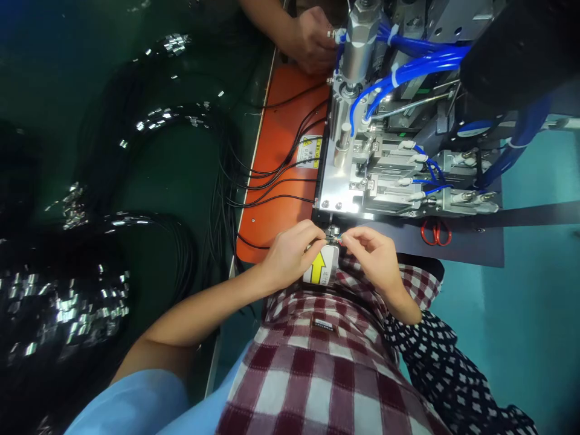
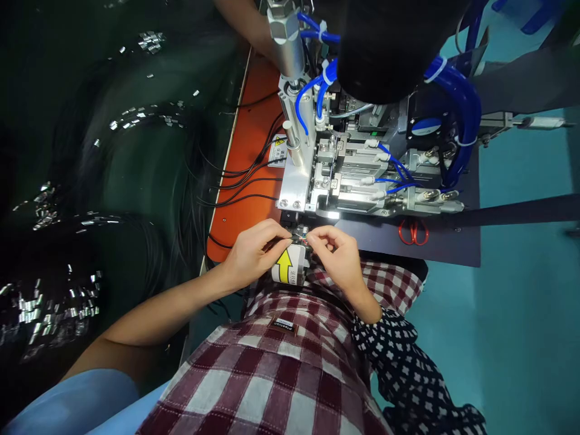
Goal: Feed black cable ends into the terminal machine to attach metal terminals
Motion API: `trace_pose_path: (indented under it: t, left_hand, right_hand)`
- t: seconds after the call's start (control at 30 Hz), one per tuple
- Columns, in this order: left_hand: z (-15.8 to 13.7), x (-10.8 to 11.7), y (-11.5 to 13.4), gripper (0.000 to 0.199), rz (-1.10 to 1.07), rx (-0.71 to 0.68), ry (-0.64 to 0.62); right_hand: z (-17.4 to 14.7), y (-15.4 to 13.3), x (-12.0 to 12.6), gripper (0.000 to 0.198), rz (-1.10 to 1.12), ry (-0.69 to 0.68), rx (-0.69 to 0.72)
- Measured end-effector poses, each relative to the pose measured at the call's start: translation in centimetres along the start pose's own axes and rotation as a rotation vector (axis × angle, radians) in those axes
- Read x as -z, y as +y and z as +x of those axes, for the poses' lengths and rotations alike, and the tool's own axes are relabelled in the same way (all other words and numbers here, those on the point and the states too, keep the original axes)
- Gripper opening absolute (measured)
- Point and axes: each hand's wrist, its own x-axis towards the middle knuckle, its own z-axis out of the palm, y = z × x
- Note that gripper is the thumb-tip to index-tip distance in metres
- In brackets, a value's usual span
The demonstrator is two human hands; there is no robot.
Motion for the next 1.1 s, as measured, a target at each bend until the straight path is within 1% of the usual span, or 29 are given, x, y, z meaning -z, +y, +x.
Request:
trace_pose_path:
  t: [0.13,0.37,0.5,0.63,0.77,0.97,1.1]
  left_hand:
    - [0.0,0.0,-0.1,0.009,-0.001,0.001,-0.005]
    - [0.0,-0.3,-0.2,0.011,-0.029,0.007,-0.035]
    - [-0.1,-0.4,-0.4,0.010,-0.041,0.016,-0.029]
    - [-0.1,-0.3,-0.3,0.010,-0.054,0.010,-0.026]
    - [0.0,-0.2,-0.3,0.011,-0.054,-0.032,0.002]
    - [0.3,0.2,-0.3,0.016,-0.028,-0.023,-0.034]
    - [0.6,0.3,-0.7,0.014,-0.026,-0.071,-0.004]
  right_hand:
    - [0.2,0.2,0.0,0.016,-0.001,-0.021,0.014]
    - [0.2,0.1,-0.1,0.021,0.044,-0.033,0.000]
    - [0.1,0.1,-0.2,0.021,0.036,-0.041,0.021]
    - [0.0,0.0,-0.5,0.020,-0.010,-0.019,0.078]
    - [-0.2,0.2,-0.9,0.018,-0.043,0.016,0.122]
    - [-0.4,0.4,-0.4,0.019,-0.054,0.045,0.128]
    - [0.0,0.6,0.2,0.018,-0.042,0.068,0.104]
